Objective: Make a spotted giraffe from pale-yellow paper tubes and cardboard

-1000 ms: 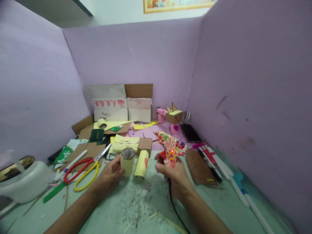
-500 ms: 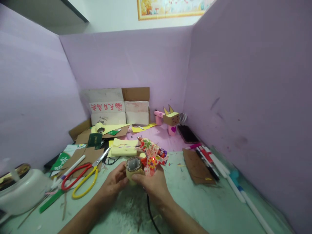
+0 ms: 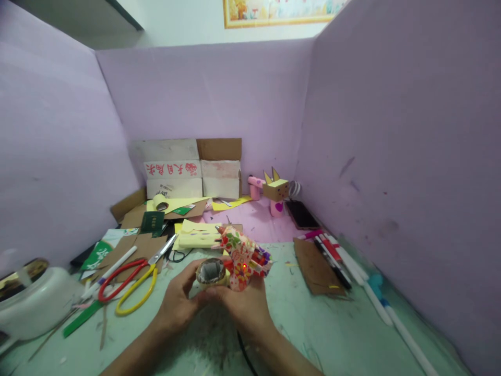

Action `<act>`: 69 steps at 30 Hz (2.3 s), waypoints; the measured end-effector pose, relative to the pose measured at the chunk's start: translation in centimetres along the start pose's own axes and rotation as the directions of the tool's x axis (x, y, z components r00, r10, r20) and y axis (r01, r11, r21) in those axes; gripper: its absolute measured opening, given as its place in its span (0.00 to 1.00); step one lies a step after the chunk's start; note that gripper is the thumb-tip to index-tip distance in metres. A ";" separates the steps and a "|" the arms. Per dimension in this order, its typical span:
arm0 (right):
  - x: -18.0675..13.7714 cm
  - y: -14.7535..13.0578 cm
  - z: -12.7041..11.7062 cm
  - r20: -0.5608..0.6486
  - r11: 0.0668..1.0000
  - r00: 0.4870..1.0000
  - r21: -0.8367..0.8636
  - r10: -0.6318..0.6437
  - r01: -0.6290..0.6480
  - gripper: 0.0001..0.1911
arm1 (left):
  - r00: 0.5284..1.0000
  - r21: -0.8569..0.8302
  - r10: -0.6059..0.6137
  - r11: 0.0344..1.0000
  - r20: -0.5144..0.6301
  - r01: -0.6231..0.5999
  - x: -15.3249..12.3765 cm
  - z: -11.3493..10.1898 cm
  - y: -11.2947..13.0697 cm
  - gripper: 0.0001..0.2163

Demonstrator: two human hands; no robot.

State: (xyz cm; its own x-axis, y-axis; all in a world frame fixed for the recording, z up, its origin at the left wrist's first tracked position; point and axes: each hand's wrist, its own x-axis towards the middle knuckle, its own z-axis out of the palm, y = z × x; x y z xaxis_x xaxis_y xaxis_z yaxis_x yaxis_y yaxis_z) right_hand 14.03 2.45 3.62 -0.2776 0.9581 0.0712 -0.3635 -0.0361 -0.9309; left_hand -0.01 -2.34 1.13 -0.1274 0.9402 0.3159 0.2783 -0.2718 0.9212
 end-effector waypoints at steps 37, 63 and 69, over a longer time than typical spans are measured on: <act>2.1 -0.9 -3.6 0.002 0.950 0.997 -0.302 -0.077 0.074 0.15 | 0.992 0.098 0.122 0.988 -0.014 -0.120 0.9 -3.0 0.1 0.20; 1.9 -0.1 -7.1 0.437 0.829 0.898 -0.522 0.058 0.201 0.16 | 0.947 0.342 0.288 0.912 -0.145 -0.225 1.6 -4.9 -0.4 0.15; 1.6 -0.6 -6.0 0.447 0.791 0.894 -0.562 0.045 0.241 0.14 | 0.938 0.365 0.309 0.900 -0.155 -0.236 1.6 -4.8 -0.5 0.15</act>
State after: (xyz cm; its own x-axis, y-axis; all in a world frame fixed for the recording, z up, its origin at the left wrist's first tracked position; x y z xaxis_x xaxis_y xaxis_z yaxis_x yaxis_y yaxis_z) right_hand 19.20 5.74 2.17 -0.6614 0.7276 0.1820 0.1449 0.3621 -0.9208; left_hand -4.97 -1.67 2.25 -0.1808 0.7664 0.6164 0.6284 -0.3921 0.6718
